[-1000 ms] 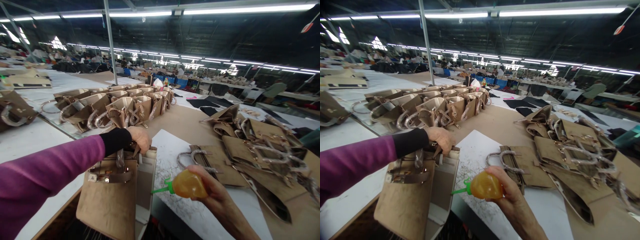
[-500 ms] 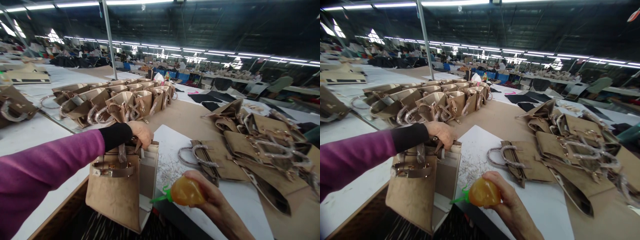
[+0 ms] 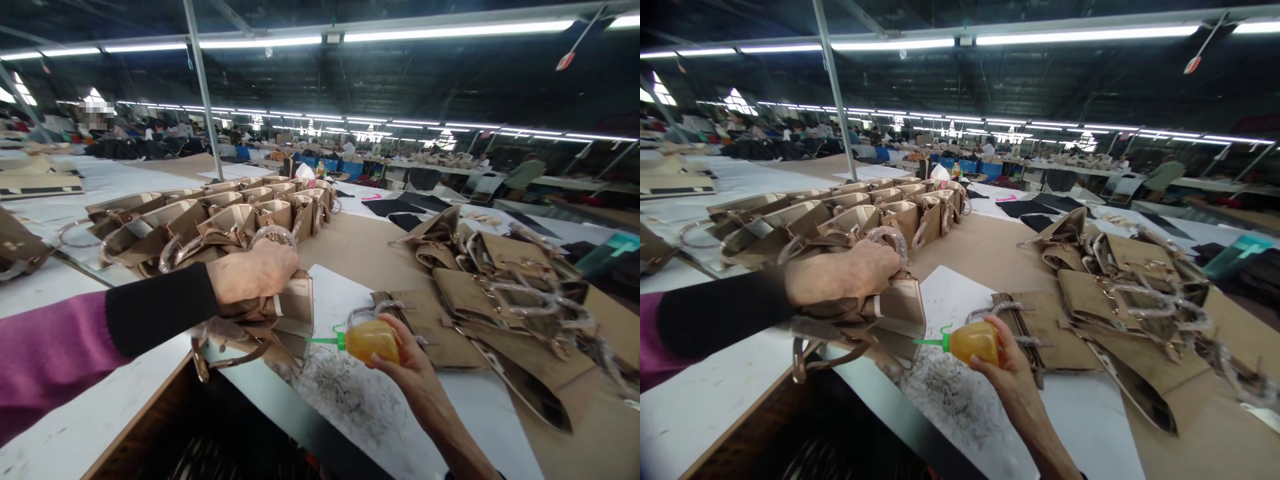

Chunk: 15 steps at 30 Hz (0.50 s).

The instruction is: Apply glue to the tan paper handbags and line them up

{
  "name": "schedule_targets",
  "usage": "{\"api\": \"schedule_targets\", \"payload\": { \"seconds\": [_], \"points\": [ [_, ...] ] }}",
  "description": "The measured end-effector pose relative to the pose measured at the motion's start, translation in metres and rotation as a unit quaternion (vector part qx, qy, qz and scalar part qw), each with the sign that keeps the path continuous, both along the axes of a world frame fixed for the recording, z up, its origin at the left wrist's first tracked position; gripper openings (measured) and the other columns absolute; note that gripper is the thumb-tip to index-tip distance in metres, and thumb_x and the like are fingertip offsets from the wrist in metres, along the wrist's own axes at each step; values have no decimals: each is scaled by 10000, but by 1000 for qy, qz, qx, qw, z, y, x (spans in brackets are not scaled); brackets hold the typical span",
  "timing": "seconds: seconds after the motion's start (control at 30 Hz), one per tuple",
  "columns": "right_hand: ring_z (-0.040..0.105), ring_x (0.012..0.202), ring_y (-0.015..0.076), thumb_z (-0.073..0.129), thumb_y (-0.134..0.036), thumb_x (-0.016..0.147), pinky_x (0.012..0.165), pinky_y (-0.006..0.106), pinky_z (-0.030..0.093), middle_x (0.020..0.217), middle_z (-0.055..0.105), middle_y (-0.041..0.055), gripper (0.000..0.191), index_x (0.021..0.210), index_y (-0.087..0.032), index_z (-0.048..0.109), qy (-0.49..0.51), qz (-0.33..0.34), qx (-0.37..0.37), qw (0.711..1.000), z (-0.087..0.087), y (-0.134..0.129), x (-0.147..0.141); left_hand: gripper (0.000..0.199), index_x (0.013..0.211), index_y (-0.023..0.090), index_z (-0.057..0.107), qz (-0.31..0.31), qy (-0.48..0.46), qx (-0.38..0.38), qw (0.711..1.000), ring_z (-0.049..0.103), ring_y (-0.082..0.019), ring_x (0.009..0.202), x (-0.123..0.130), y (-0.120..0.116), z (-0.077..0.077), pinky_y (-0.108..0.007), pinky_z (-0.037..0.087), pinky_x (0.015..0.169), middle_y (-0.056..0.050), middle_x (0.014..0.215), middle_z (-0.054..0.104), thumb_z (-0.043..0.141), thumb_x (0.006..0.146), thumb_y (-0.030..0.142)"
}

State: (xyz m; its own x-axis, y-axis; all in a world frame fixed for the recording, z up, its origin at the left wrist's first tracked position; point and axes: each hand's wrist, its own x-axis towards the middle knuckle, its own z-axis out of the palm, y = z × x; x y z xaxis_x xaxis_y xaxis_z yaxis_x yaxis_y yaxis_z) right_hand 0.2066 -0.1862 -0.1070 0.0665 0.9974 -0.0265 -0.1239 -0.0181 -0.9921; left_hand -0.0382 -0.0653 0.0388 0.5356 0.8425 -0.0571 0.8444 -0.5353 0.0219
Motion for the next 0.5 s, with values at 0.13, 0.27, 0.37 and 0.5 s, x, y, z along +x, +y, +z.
{"api": "schedule_targets", "payload": {
  "seconds": [0.13, 0.27, 0.37, 0.5],
  "points": [
    [617, 910, 240, 759, -305, 693, 812, 354, 498, 1076, 628, 30, 609, 1230, -248, 478, -42, -34, 33, 998, -11, 13, -5, 172, 863, 44, 698, 6, 144, -7, 990, 667, -328, 845, 14, -23, 1, -410, 498, 704, -191, 886, 706, 581, 752, 103],
    [603, 984, 275, 723, -309, 716, 916, 422, 456, 1115, 628, 52, 582, 1249, -223, 505, -119, -59, 63, 989, -21, 19, -7, 193, 912, 65, 692, 36, 159, -22, 986, 662, -338, 905, 20, -32, -8, -421, 500, 740, -193, 963, 699, 634, 769, 180],
    [604, 997, 293, 707, -318, 718, 908, 437, 471, 1074, 646, 56, 542, 1224, -215, 545, -156, -54, 80, 983, -22, 23, -8, 206, 944, 68, 683, 23, 148, -2, 989, 656, -335, 907, 20, -35, -19, -457, 485, 782, -190, 982, 692, 623, 778, 173],
    [594, 1023, 296, 700, -306, 713, 928, 443, 461, 1101, 639, 60, 521, 1209, -221, 566, -169, -46, 86, 981, -26, 29, -10, 213, 966, 71, 675, 14, 146, 35, 989, 653, -327, 894, 15, -41, -32, -459, 469, 789, -186, 977, 683, 545, 809, 131]
  ]
}}
